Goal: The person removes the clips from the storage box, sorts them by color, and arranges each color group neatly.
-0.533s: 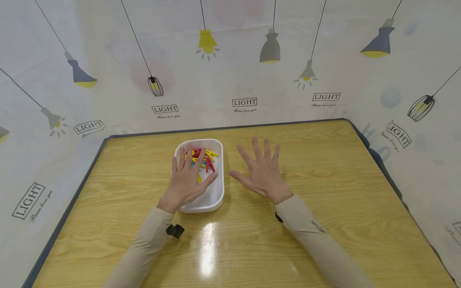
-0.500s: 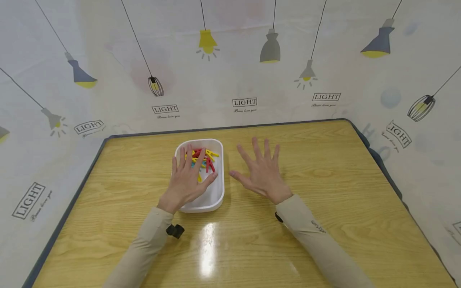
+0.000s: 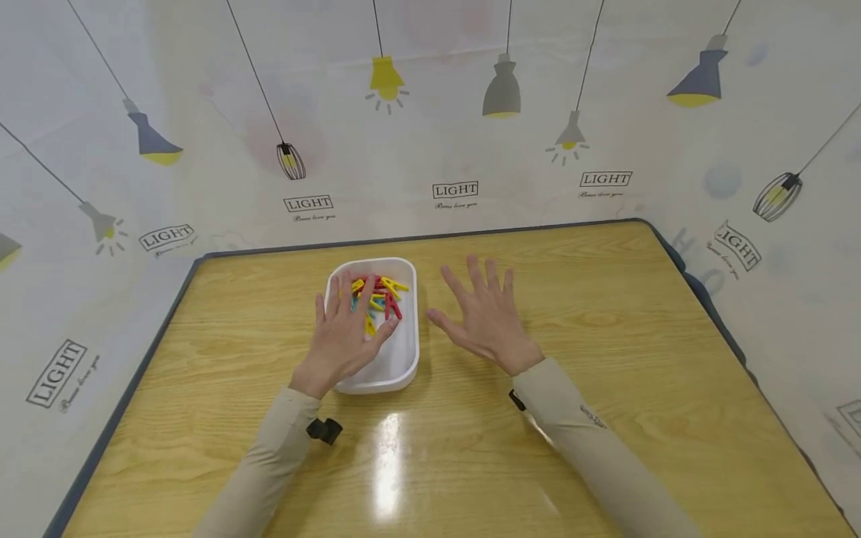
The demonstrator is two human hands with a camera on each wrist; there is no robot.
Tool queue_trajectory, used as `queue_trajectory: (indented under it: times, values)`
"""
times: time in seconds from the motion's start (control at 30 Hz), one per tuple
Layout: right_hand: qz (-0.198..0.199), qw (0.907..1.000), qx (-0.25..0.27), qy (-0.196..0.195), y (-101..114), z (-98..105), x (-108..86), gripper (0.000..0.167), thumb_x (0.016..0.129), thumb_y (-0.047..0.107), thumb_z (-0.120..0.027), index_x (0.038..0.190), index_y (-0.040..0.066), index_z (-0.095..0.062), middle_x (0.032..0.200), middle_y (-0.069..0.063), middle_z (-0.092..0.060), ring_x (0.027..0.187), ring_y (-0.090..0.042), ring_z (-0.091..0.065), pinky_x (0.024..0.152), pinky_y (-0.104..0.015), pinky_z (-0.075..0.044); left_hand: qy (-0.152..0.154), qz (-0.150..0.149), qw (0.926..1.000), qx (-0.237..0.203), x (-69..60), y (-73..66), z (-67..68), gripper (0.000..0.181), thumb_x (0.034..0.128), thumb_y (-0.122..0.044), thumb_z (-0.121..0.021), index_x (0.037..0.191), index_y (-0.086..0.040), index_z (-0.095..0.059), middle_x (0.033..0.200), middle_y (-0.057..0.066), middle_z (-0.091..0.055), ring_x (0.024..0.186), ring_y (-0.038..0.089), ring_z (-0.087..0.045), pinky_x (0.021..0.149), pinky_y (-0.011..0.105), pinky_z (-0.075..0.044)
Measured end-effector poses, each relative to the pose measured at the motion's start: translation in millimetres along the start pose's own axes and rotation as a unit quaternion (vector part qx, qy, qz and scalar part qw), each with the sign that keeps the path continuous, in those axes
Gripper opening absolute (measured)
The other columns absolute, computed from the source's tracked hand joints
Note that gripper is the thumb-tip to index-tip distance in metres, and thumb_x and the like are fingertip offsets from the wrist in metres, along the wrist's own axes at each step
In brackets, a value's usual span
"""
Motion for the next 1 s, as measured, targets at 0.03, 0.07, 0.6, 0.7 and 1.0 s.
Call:
queue_trajectory:
  times: [0.03, 0.07, 0.6, 0.7, 1.0]
  values:
    - [0.002, 1.0000, 0.005, 0.000, 3, 1, 2.3, 0.077, 0.094, 0.062, -0.054, 0.157, 0.020, -0.039, 0.161, -0.030, -0.030, 0.145, -0.057, -0.027, 0.112, -0.080, -0.019, 0.002, 0.007, 0.9999, -0.008, -0.3, 3.3, 0.5, 0.087, 0.0988, -0.064, -0.041, 0.164, -0.015, -0.014, 0.170, 0.022, -0.002, 0.156, 0.043, 0.001, 0.124, 0.066, -0.003]
    - [0.004, 0.9999, 0.010, 0.002, 5, 1, 4.5, 0.076, 0.095, 0.061, -0.053, 0.157, 0.019, -0.039, 0.160, -0.030, -0.031, 0.145, -0.057, -0.029, 0.112, -0.079, -0.021, 0.003, 0.014, 0.9998, -0.016, -0.6, 6.6, 0.8, 0.086, 0.0996, -0.063, -0.040, 0.164, -0.013, -0.013, 0.170, 0.023, -0.001, 0.156, 0.043, 0.002, 0.124, 0.066, -0.002]
    - [0.052, 0.9937, 0.099, -0.011, 41, -5, 30.4, 0.063, 0.098, 0.030, -0.064, 0.149, 0.000, -0.045, 0.142, -0.034, -0.054, 0.128, -0.047, -0.056, 0.099, -0.060, -0.053, 0.013, 0.082, 0.9912, -0.104, -15.4, 52.7, -8.6, 0.083, 0.1032, -0.038, -0.046, 0.159, 0.009, -0.006, 0.166, 0.032, -0.007, 0.155, 0.046, -0.007, 0.127, 0.057, -0.012]
    - [0.064, 0.9920, 0.108, -0.016, 46, -7, 36.4, 0.061, 0.097, 0.026, -0.067, 0.147, -0.001, -0.046, 0.139, -0.030, -0.058, 0.125, -0.044, -0.060, 0.100, -0.056, -0.053, 0.003, 0.090, 0.9868, -0.134, -17.6, 59.4, -12.1, 0.081, 0.1022, -0.032, -0.048, 0.159, 0.009, -0.007, 0.165, 0.032, -0.010, 0.154, 0.046, -0.012, 0.126, 0.055, -0.015]
    - [0.068, 0.9900, 0.124, 0.002, 64, -11, 50.6, 0.057, 0.095, 0.021, -0.070, 0.142, -0.005, -0.052, 0.135, -0.025, -0.063, 0.118, -0.039, -0.065, 0.100, -0.050, -0.055, -0.039, 0.096, 0.9606, -0.258, -21.2, 71.0, -17.2, 0.074, 0.0946, -0.009, -0.056, 0.158, 0.004, -0.020, 0.156, 0.028, -0.037, 0.145, 0.042, -0.038, 0.122, 0.052, -0.031]
Point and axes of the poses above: each hand's wrist, its own x-axis towards the middle knuckle, its own z-axis out of the back of the hand, y = z × x, the point moved 6 cm from there along x, towards the middle knuckle
